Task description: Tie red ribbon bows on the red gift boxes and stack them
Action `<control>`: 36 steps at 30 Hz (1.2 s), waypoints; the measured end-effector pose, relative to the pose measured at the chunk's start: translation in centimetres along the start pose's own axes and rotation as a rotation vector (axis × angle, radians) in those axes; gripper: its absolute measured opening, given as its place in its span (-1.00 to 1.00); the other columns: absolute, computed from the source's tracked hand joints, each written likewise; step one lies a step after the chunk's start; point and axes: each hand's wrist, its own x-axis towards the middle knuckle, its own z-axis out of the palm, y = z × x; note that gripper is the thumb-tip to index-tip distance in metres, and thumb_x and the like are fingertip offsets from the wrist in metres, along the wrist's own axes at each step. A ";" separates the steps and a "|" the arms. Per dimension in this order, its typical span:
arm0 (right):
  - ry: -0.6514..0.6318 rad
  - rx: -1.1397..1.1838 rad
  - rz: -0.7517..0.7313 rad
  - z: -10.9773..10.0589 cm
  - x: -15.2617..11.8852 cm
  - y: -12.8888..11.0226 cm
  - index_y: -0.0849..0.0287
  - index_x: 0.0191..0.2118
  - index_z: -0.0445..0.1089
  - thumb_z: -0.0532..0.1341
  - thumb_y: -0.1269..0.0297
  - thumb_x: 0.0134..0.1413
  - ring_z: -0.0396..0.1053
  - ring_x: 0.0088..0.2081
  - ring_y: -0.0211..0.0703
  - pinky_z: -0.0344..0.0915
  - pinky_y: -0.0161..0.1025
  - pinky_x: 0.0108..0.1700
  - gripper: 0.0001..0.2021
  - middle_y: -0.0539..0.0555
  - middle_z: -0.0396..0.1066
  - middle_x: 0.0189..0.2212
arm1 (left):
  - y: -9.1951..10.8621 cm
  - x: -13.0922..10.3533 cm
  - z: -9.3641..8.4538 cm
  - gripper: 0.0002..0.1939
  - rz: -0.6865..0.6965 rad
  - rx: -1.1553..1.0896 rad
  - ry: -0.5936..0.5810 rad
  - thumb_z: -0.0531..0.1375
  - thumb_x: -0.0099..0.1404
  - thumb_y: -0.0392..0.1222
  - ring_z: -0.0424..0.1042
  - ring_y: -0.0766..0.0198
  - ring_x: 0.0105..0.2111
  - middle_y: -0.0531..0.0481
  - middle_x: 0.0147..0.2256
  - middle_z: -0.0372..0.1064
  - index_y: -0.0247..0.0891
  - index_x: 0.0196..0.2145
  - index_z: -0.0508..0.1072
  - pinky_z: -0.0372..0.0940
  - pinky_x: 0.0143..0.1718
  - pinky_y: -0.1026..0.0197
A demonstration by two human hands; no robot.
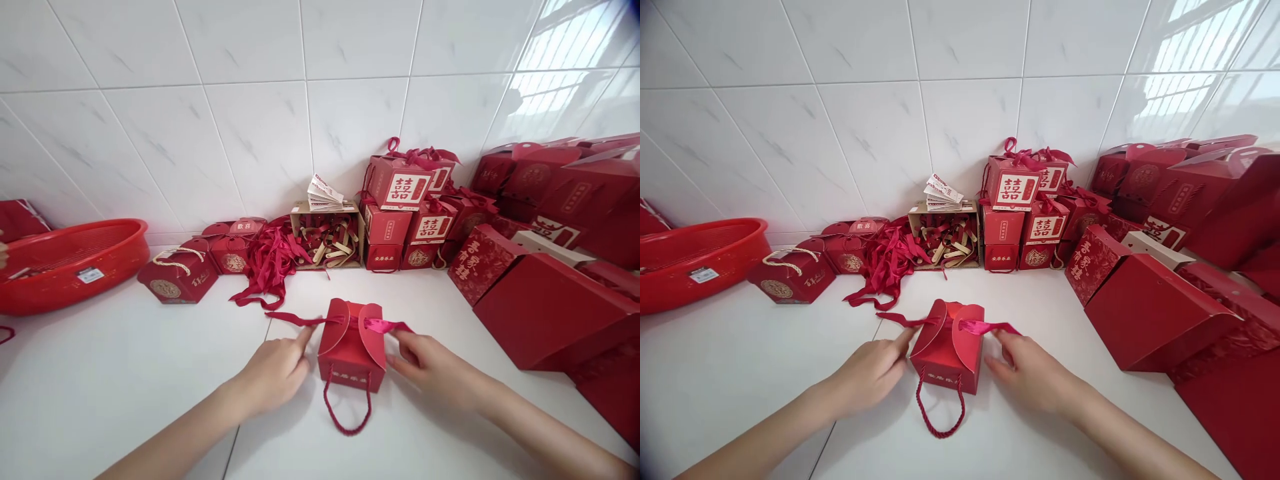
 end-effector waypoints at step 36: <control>0.522 0.505 -0.725 -7.6 1.3 -12.7 0.14 -0.15 0.53 0.13 0.00 0.21 0.02 -0.59 -0.43 -0.02 -0.40 -0.60 -0.64 -0.01 0.14 -0.52 | 9.8 1.8 -10.8 -0.79 0.539 -1.089 0.524 0.17 0.31 -0.10 0.43 0.34 -0.36 0.05 -0.45 0.40 -0.27 -0.32 0.52 0.34 -0.21 0.26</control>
